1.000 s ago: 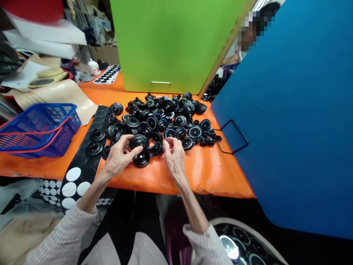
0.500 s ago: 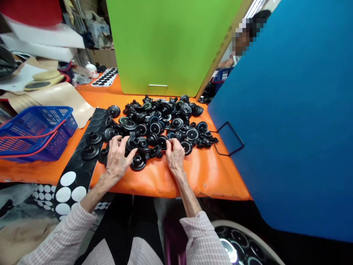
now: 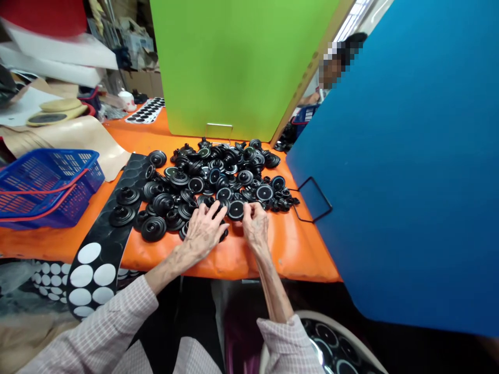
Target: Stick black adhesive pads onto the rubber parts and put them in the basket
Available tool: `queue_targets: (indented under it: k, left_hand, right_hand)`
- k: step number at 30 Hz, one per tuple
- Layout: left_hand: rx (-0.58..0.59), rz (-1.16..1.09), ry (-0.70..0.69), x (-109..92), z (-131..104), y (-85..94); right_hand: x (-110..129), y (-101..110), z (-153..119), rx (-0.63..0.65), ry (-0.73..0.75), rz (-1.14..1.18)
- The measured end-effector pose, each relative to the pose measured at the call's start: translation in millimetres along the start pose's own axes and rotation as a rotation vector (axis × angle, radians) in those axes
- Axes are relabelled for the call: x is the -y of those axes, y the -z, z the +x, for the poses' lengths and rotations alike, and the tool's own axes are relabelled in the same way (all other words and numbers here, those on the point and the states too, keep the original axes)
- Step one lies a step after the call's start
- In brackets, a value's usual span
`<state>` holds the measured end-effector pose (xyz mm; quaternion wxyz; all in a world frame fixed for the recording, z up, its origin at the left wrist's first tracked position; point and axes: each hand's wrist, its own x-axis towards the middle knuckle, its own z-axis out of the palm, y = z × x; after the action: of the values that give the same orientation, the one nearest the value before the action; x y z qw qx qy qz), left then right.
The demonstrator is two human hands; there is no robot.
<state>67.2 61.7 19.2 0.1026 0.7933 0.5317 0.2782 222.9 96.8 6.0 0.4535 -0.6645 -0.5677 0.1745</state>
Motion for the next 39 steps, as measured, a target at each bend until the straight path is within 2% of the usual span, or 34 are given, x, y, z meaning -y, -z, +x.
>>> queue_targets:
  k: [4, 8, 11, 14, 16, 17, 18, 20, 22, 24, 26, 29, 32, 35, 39]
  left_hand:
    - [-0.005, 0.028, 0.031, 8, 18, -9.2]
    - [-0.034, 0.035, 0.068, 21, 26, -12.8]
    - [-0.049, 0.032, 0.084, 23, 28, -6.5]
    - [-0.126, -0.019, 0.150, 11, 22, 11.0]
    - [-0.131, -0.240, 0.262, -1, 11, 25.5]
    - [-0.068, -0.437, 0.329, -7, 4, 32.0]
    - [0.030, -0.671, 0.405, -11, -3, 37.4]
    - [0.164, -1.108, 0.552, -12, -19, 44.0]
    - [0.179, -1.413, 0.699, -7, -33, 45.5]
    - [0.173, -1.557, 0.808, 3, -45, 44.3]
    - [0.196, -1.587, 0.861, 12, -57, 42.7]
    - [0.205, -1.561, 0.857, 20, -71, 41.5]
    - [0.185, -1.554, 0.875, 23, -81, 41.7]
    - [0.169, -1.580, 0.879, 23, -85, 42.9]
    - [0.170, -1.634, 0.841, 25, -88, 42.4]
  right_hand:
    - [5, 3, -8, 0.012, 0.037, -0.015]
    - [4, 7, -12, 0.020, -0.003, 0.037]
    - [6, 16, -9, 0.009, -0.033, 0.095]
    - [16, 24, -16, -0.084, 0.005, 0.069]
    - [27, 24, -33, -0.177, 0.146, 0.007]
    - [33, 22, -45, -0.194, 0.252, -0.026]
    - [38, 19, -58, -0.167, 0.364, -0.049]
    - [47, 12, -82, -0.029, 0.534, -0.072]
    - [47, 10, -93, 0.097, 0.590, -0.105]
    - [35, 16, -83, 0.121, 0.532, -0.167]
    - [13, 25, -53, 0.048, 0.410, -0.251]
    - [-28, 34, 5, -0.060, 0.273, -0.384]
    - [-58, 33, 41, -0.036, 0.219, -0.494]
    - [-69, 29, 48, -0.006, 0.228, -0.544]
    - [-70, 35, 45, 0.019, 0.265, -0.547]
